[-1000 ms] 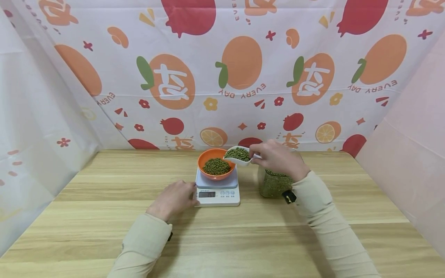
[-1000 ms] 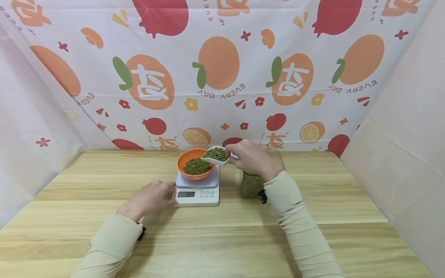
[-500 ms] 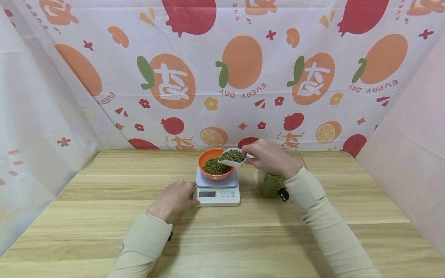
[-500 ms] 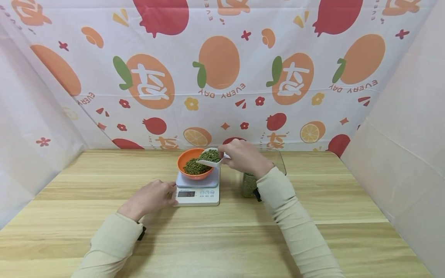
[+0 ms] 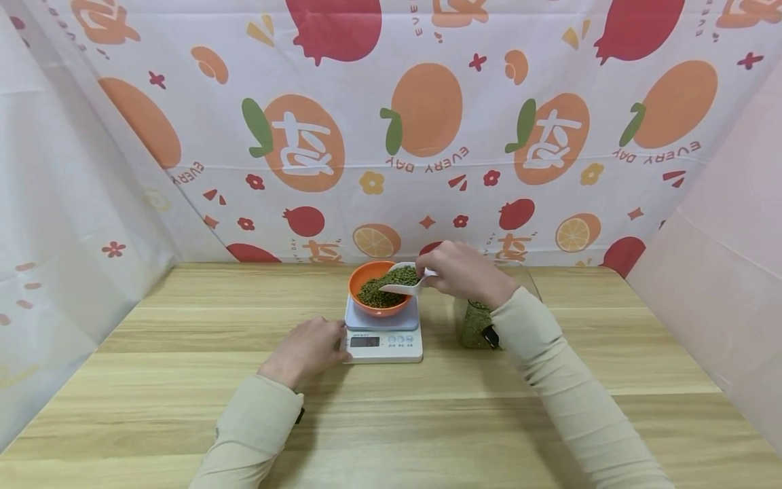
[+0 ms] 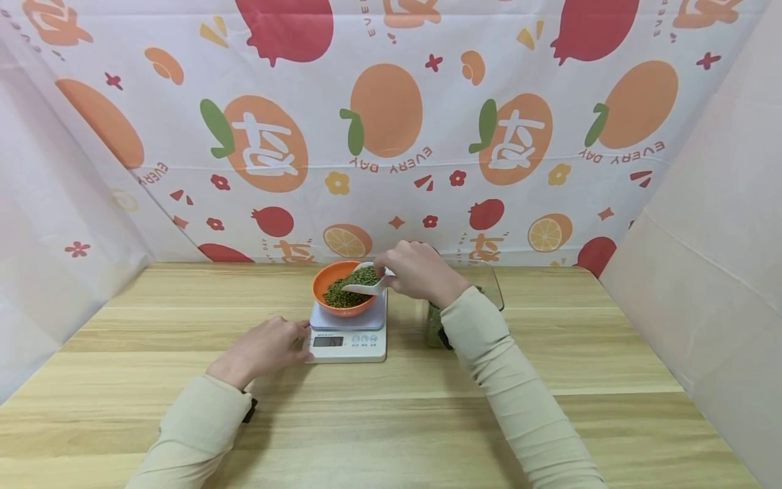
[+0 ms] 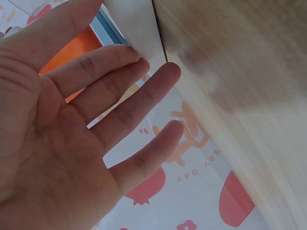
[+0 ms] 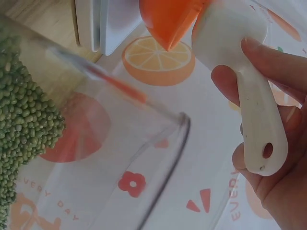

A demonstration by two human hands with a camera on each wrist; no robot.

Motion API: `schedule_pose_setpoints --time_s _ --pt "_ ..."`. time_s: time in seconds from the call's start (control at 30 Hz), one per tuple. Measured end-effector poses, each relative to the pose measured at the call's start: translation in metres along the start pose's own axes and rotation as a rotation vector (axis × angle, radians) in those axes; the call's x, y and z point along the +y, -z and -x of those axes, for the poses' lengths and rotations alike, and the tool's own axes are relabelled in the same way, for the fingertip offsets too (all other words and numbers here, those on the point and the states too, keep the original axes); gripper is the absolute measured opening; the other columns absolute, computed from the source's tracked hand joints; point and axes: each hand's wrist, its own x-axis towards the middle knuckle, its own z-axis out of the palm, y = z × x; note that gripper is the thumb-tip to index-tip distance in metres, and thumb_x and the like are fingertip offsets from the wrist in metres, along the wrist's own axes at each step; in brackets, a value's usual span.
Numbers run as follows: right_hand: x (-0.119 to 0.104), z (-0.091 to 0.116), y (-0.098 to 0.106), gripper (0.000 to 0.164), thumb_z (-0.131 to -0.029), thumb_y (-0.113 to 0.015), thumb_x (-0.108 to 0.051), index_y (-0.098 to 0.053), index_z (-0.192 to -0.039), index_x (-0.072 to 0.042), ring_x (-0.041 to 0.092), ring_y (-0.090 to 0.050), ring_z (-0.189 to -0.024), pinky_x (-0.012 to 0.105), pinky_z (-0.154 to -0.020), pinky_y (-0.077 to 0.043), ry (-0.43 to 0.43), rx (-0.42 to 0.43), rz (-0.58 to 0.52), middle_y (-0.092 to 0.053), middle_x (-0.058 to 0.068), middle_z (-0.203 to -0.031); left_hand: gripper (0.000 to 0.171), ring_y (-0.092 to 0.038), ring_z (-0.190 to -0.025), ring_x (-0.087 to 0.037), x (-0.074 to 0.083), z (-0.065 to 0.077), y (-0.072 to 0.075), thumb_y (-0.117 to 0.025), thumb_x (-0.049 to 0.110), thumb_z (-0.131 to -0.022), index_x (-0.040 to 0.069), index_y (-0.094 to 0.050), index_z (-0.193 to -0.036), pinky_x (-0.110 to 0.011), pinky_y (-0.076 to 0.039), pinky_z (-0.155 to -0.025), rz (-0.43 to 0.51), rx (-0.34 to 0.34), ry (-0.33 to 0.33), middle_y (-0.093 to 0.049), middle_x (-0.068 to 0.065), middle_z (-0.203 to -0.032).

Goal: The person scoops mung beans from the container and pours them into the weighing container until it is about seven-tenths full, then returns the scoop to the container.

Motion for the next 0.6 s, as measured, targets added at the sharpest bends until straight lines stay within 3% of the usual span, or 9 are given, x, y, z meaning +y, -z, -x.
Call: schedule_pose_setpoints --time_s 0.27,0.6 --pt "-0.0037 -0.006 0.0023 0.004 -0.088 -0.081 -0.013 -0.078 -0.09 -0.011 0.013 -0.053 -0.062 0.027 -0.056 -0.044 -0.015 -0.006 0.026 -0.072 0.0 -0.08 0.022 -0.047 -0.059 -0.014 -0.0003 -0.0015 -0.0008 -0.086 0.013 -0.081 0.006 -0.066 -0.077 -0.029 -0.042 -0.058 -0.008 0.001 -0.007 -0.055 0.001 -0.068" --pt "-0.0064 -0.0094 0.0101 0.004 -0.087 -0.082 -0.013 -0.079 -0.089 -0.011 0.013 -0.053 -0.061 0.028 -0.058 -0.047 -0.023 -0.002 0.055 -0.072 0.001 -0.078 0.021 -0.048 -0.06 -0.014 -0.0003 -0.0011 -0.0003 -0.087 0.014 -0.08 0.006 -0.068 -0.076 -0.03 -0.044 -0.06 0.001 0.005 -0.006 -0.06 0.0 -0.073"
